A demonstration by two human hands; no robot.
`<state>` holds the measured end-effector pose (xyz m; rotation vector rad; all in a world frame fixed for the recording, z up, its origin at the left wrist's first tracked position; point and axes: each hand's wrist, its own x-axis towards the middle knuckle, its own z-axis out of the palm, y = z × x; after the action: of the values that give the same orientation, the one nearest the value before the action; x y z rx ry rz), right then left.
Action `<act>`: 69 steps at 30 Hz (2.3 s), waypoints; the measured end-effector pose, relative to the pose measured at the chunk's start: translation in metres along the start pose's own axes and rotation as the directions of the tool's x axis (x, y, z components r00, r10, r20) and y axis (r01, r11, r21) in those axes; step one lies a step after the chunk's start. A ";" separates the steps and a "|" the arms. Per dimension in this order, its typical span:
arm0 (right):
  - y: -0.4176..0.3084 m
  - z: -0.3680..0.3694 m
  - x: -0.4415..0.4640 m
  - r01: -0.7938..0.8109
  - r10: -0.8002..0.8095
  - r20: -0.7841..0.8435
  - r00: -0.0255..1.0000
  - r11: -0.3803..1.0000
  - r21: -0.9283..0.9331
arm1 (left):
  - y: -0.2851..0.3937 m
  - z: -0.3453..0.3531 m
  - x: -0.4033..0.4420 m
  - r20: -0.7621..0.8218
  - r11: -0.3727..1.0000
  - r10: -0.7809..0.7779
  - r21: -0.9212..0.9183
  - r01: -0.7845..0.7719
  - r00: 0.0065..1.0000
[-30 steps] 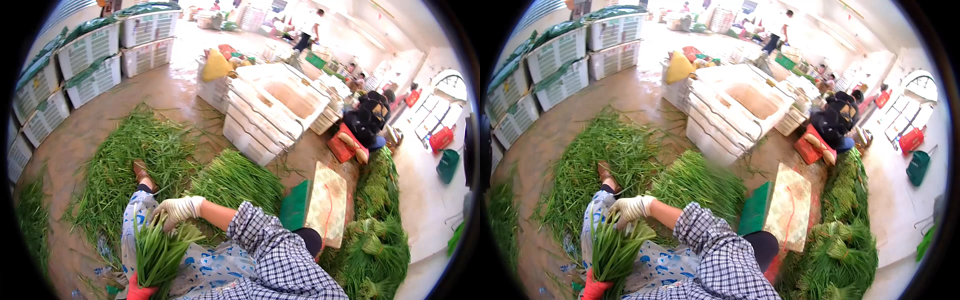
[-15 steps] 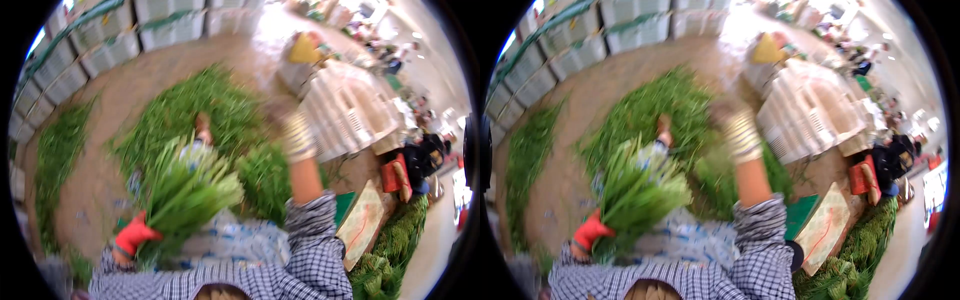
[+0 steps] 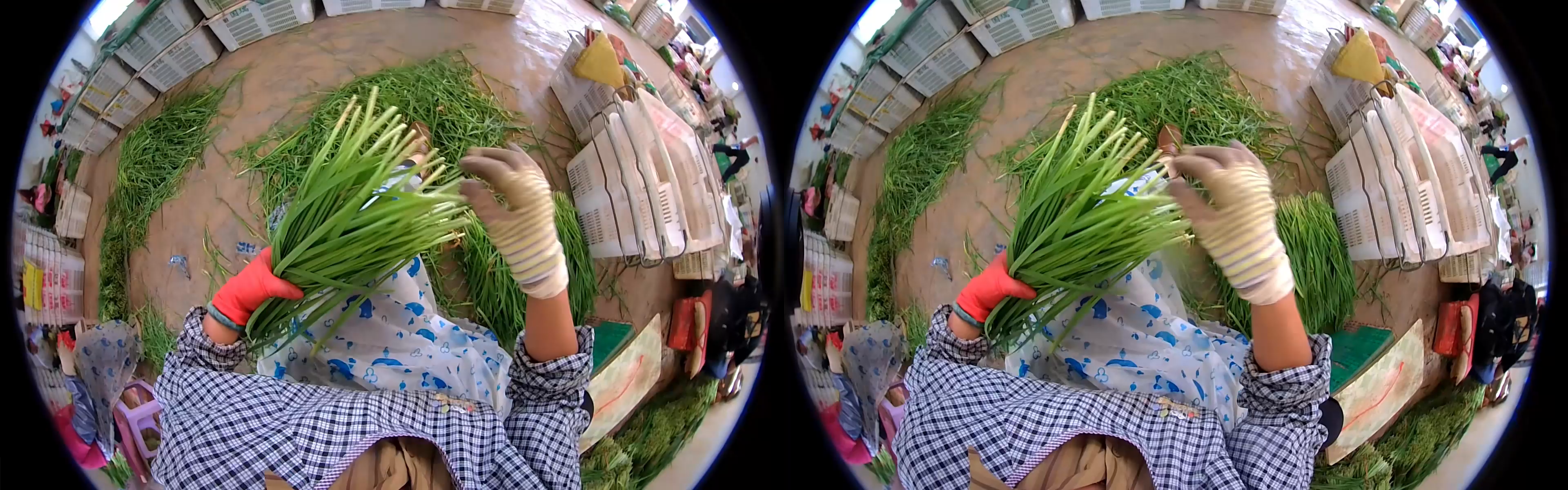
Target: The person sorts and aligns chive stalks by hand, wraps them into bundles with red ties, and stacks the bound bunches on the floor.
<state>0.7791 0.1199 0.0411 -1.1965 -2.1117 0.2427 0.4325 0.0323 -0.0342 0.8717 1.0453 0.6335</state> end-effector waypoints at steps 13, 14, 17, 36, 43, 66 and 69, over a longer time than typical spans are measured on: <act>-0.025 0.024 -0.016 0.435 -0.299 0.511 0.806 0.885 -0.169 | -0.024 0.064 -0.010 0.141 0.970 -0.160 -0.161 0.182 0.977; -0.023 0.022 -0.020 0.407 -0.342 0.405 0.848 0.910 -0.084 | -0.030 0.067 -0.010 0.150 0.956 -0.211 -0.175 0.236 0.966; -0.005 0.004 -0.026 0.088 -0.195 0.194 0.961 0.886 0.456 | -0.047 0.079 -0.010 0.149 0.924 -0.178 -0.313 0.217 0.973; 0.018 0.103 -0.069 -0.194 0.112 0.582 0.806 0.978 0.081 | -0.097 0.066 -0.001 0.088 0.975 -0.170 -0.129 0.181 0.981; 0.009 0.107 -0.065 -0.446 0.304 0.570 0.763 0.886 0.124 | -0.100 0.064 0.000 0.102 0.966 -0.180 -0.170 0.196 0.978; 0.009 0.002 -0.038 -0.359 0.028 0.523 0.852 0.758 0.545 | -0.086 0.068 0.000 0.132 0.950 -0.148 -0.256 0.178 0.980; 0.046 -0.029 -0.010 -0.231 -0.071 0.304 0.950 0.497 0.836 | -0.092 0.063 -0.001 0.122 0.953 -0.166 -0.235 0.191 0.978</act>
<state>0.8325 0.1325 0.0364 -0.6203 -1.7140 1.4471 0.4939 -0.0356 -0.0969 0.5787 0.9198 0.5462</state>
